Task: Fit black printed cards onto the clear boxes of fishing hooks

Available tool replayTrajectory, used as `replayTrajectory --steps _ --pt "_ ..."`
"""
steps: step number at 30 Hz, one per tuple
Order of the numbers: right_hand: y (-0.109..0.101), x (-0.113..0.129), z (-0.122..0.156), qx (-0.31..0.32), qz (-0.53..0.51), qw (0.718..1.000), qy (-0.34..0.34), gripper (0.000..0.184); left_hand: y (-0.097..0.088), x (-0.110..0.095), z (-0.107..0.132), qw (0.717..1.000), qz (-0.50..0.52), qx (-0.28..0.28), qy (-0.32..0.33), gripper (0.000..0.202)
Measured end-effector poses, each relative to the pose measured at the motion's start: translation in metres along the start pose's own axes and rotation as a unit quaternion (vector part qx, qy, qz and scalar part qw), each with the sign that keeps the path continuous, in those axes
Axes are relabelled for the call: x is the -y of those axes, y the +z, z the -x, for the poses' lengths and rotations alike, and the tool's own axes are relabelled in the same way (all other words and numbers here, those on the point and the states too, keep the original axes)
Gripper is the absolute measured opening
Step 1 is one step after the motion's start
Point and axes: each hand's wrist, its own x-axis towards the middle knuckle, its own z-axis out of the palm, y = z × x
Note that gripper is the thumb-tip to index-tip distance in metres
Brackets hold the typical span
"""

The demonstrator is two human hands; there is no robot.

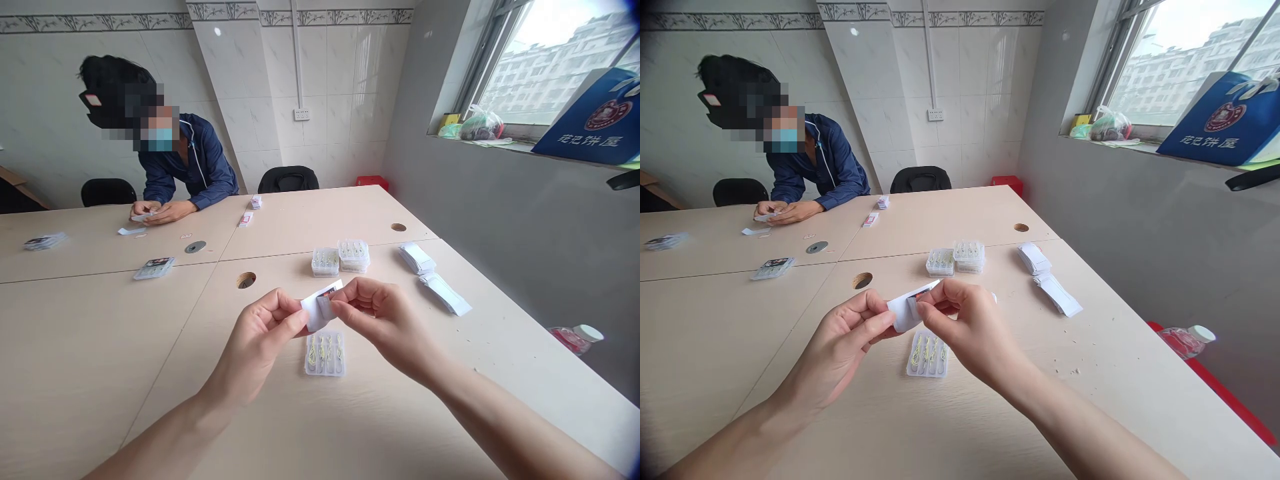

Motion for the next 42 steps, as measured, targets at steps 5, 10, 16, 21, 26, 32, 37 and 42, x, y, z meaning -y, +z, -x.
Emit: replayTrajectory --steps 5,10,16,21,26,32,37,42 --pt "-0.0009 -0.0008 -0.0011 0.000 -0.002 1.000 0.012 0.012 -0.0002 -0.0004 0.0005 1.000 -0.001 -0.003 -0.002 0.019" --pt "-0.0014 0.0008 -0.0011 -0.003 -0.018 1.000 0.017 0.017 -0.0001 -0.0007 -0.0008 1.000 0.007 0.000 0.001 0.019" --pt "-0.0014 0.0017 -0.0005 -0.003 -0.021 1.000 0.015 0.017 -0.0001 -0.0008 -0.0001 1.000 0.014 0.003 0.007 0.018" --pt "-0.0018 0.0033 -0.0009 -0.010 -0.014 1.000 -0.007 0.017 -0.0011 -0.0007 -0.0008 1.000 0.014 -0.002 0.010 0.019" --pt "-0.0024 0.0049 -0.0018 -0.011 -0.010 1.000 -0.014 0.019 -0.0026 -0.0014 -0.0010 1.000 0.010 -0.006 0.015 0.019" --pt "-0.0037 0.0035 -0.0021 -0.010 -0.001 1.000 -0.014 0.023 -0.0028 -0.0022 -0.0016 1.000 0.009 -0.006 0.011 0.020" --pt "-0.0044 0.0012 -0.0027 -0.004 -0.024 1.000 -0.019 0.023 -0.0026 -0.0039 -0.0012 1.000 0.019 -0.002 0.011 0.020" --pt "-0.0033 -0.0007 -0.0041 -0.005 -0.053 0.998 -0.030 0.020 -0.0030 -0.0035 -0.0028 0.999 0.030 0.002 0.023 0.020"
